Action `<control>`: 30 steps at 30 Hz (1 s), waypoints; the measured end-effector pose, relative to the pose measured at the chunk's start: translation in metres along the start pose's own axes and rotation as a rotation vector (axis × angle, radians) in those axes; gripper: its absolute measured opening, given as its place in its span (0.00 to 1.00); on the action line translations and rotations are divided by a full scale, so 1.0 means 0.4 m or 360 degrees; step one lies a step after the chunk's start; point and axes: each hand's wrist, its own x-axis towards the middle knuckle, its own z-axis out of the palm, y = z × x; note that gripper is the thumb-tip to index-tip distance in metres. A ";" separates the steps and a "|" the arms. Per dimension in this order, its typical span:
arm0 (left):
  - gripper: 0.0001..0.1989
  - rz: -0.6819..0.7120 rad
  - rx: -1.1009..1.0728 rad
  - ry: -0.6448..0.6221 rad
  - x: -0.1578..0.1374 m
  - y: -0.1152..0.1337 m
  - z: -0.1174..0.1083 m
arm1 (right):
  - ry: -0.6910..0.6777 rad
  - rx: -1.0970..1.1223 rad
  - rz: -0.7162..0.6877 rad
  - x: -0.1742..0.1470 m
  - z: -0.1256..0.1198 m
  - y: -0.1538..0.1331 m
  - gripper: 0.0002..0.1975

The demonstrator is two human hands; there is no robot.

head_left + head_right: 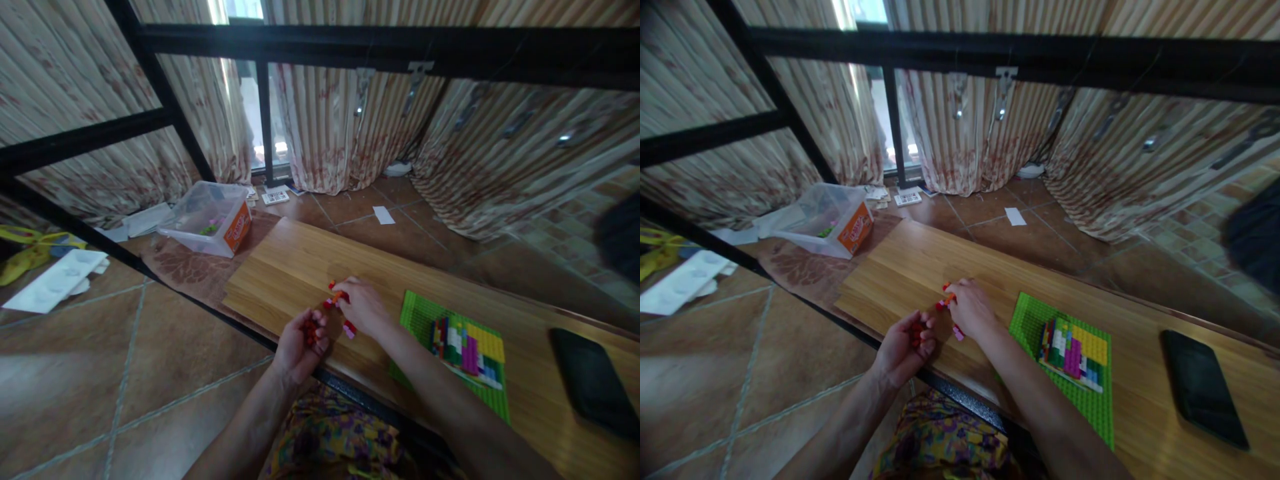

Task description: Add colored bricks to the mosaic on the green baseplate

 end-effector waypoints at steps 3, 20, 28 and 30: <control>0.09 -0.0021 0.0004 -0.0019 0.002 -0.001 0.000 | -0.0017 -0.0063 0.0009 -0.010 0.010 0.010 0.13; 0.08 -0.0010 0.0042 0.0006 0.004 -0.004 0.005 | -0.0115 -0.0252 -0.0211 0.004 -0.016 0.018 0.09; 0.09 -0.0007 0.0085 0.0028 0.011 -0.005 0.018 | -0.0056 -0.0268 -0.0196 -0.007 -0.020 0.020 0.09; 0.10 -0.0013 0.0088 0.0031 0.011 -0.004 0.019 | -0.0080 -0.0278 -0.0212 -0.004 -0.015 0.016 0.08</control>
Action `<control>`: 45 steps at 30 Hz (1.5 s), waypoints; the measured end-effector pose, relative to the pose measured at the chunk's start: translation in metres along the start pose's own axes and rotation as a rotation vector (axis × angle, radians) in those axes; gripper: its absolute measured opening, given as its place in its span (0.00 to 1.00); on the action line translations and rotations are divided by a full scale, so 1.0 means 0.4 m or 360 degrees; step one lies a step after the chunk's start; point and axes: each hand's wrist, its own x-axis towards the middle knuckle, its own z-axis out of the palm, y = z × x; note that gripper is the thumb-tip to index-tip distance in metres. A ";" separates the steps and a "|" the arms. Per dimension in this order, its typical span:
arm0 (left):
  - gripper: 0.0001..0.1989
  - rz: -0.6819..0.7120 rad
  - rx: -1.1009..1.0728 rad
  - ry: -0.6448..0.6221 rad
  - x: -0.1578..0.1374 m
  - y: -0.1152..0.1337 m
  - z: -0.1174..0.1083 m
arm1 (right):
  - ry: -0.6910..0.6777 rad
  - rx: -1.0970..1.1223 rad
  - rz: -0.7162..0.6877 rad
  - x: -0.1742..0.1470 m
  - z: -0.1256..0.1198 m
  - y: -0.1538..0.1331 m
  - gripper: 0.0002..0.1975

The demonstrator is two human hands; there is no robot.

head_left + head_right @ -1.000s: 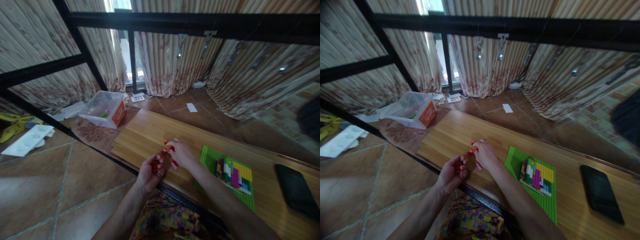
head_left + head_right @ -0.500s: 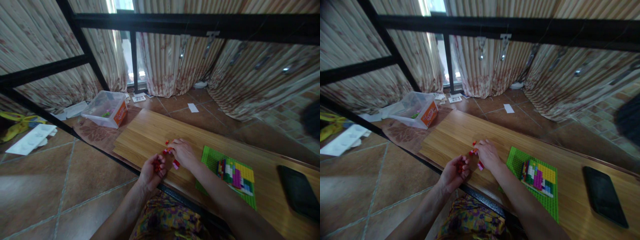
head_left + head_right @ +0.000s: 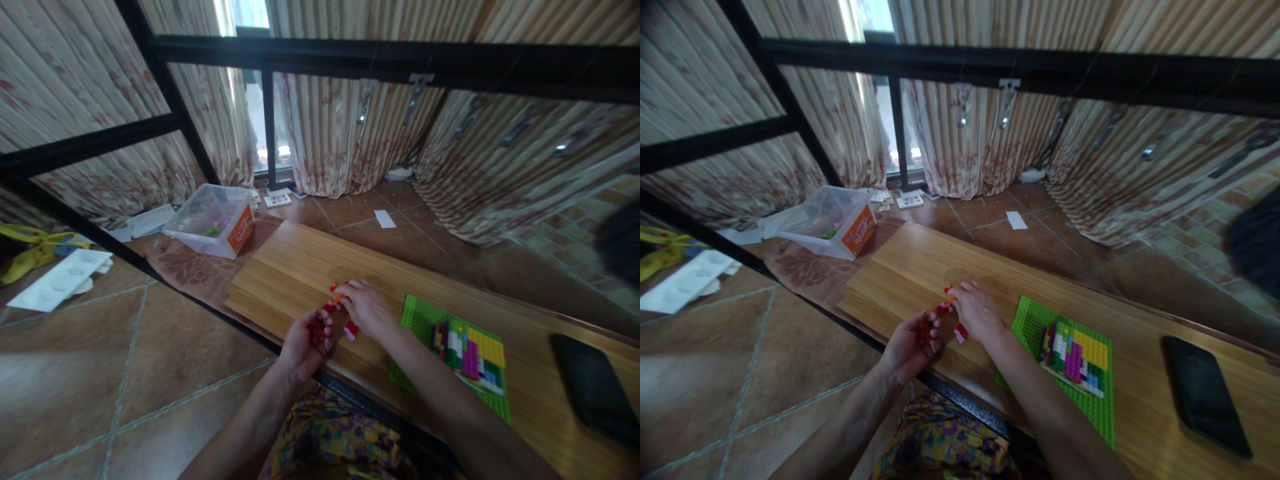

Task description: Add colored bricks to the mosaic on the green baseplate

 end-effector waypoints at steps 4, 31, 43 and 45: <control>0.11 -0.0004 0.0000 0.0000 -0.003 0.001 -0.002 | -0.0036 0.0002 -0.0012 0.013 0.008 -0.006 0.07; 0.10 0.0061 -0.0070 0.0117 -0.022 0.025 -0.018 | 0.0087 0.0117 0.0329 -0.012 0.040 -0.073 0.09; 0.11 0.0001 -0.0096 -0.0037 0.005 0.031 -0.012 | 0.0108 0.0220 0.0254 0.030 -0.025 -0.057 0.15; 0.10 -0.0019 -0.0067 -0.0041 0.001 0.033 -0.018 | 0.0056 0.0128 0.0237 0.060 -0.005 -0.029 0.14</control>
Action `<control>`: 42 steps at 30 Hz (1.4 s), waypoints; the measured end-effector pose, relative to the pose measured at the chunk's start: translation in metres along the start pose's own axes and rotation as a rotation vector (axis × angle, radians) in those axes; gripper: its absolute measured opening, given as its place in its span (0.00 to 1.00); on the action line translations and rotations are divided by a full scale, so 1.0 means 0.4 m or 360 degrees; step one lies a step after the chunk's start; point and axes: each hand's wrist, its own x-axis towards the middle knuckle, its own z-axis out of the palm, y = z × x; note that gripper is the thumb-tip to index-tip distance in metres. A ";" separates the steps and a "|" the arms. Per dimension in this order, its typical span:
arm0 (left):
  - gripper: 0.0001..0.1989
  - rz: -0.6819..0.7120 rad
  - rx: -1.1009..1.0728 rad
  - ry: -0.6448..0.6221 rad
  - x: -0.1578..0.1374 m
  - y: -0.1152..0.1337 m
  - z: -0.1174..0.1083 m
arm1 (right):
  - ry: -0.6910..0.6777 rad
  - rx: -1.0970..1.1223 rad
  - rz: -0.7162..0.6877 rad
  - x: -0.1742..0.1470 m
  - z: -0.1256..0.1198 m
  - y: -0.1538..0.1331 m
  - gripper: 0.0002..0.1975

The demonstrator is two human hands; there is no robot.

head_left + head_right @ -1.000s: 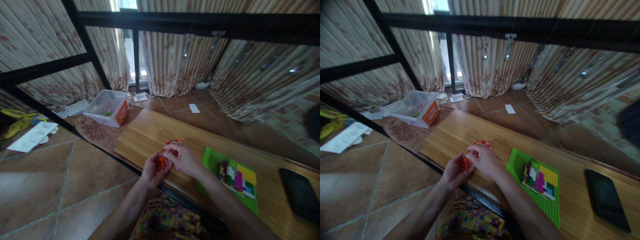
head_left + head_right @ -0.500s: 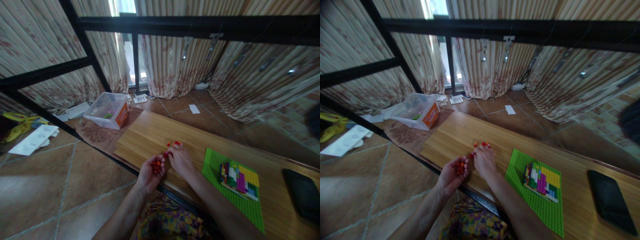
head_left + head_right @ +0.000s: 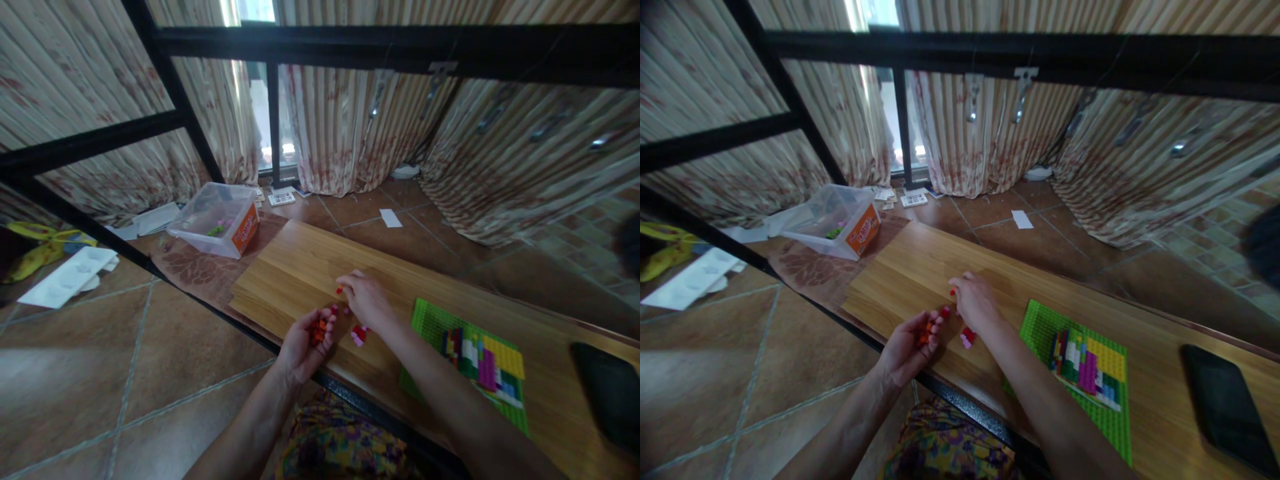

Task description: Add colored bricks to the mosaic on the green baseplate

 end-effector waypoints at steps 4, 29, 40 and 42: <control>0.08 -0.0039 0.0038 -0.0026 -0.009 0.002 -0.004 | -0.0077 -0.0065 -0.0108 0.037 0.022 0.029 0.11; 0.13 0.0375 0.1255 -0.0013 -0.006 -0.076 0.015 | 0.0332 0.1271 0.0412 -0.258 0.012 -0.024 0.08; 0.11 0.0677 0.1531 0.0067 0.067 -0.064 0.003 | 0.0527 0.0853 0.0489 -0.241 0.021 0.101 0.10; 0.12 0.0692 0.1543 0.0072 0.060 -0.062 0.009 | 0.0446 0.0636 0.0316 -0.221 0.020 0.105 0.12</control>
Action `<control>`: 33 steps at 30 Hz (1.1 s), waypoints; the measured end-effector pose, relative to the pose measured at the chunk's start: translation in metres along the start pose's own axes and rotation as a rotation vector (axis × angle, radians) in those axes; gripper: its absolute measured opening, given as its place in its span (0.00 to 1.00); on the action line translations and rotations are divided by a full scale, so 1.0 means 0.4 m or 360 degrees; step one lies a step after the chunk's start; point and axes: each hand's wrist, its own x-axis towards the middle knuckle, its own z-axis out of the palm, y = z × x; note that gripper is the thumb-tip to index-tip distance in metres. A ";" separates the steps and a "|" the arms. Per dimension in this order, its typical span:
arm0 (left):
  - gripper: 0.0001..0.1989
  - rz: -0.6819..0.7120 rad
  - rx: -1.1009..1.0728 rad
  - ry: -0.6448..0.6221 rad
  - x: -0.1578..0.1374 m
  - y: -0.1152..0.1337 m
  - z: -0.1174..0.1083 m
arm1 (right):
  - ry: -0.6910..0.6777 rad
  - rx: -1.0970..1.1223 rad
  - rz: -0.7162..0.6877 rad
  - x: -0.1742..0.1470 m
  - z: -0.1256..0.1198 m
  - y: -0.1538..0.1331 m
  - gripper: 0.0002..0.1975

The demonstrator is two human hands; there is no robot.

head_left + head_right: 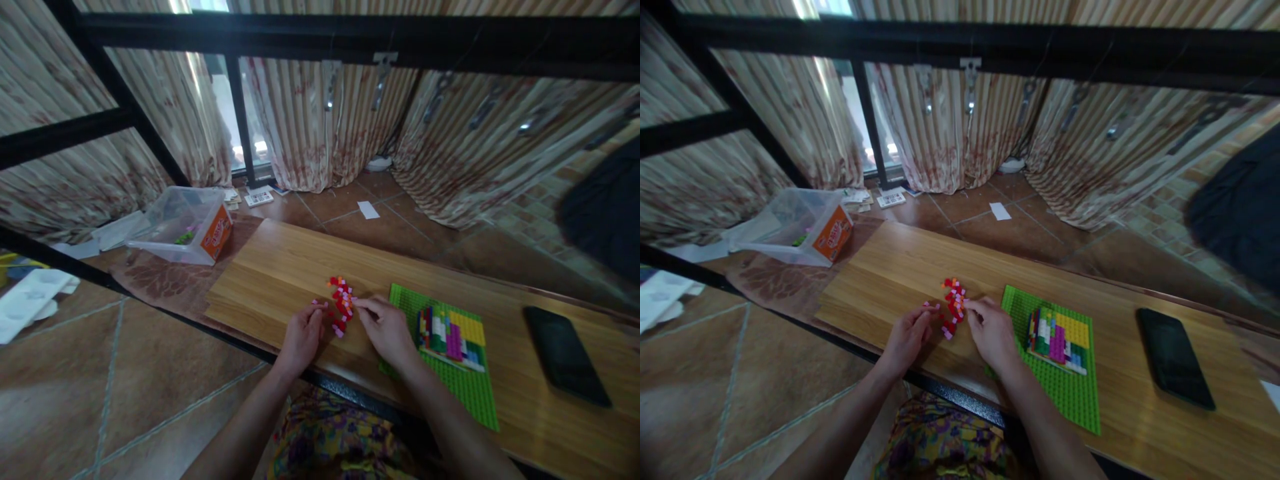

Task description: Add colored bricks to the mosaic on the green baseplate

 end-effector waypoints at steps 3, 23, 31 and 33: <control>0.13 -0.0001 0.0012 -0.0002 -0.008 0.013 -0.001 | -0.0103 -0.0243 -0.0101 0.019 0.010 -0.003 0.12; 0.16 -0.0139 -0.0006 -0.0056 -0.012 0.026 -0.005 | -0.0252 -0.0663 -0.0125 0.017 0.010 -0.022 0.11; 0.16 -0.0459 -0.0427 -0.0264 -0.054 0.035 0.009 | -0.0111 -0.0395 -0.0040 -0.010 -0.012 -0.036 0.08; 0.18 -0.0521 -0.0535 -0.0310 -0.062 0.035 0.019 | -0.0063 -0.0184 -0.0024 -0.025 -0.018 -0.071 0.07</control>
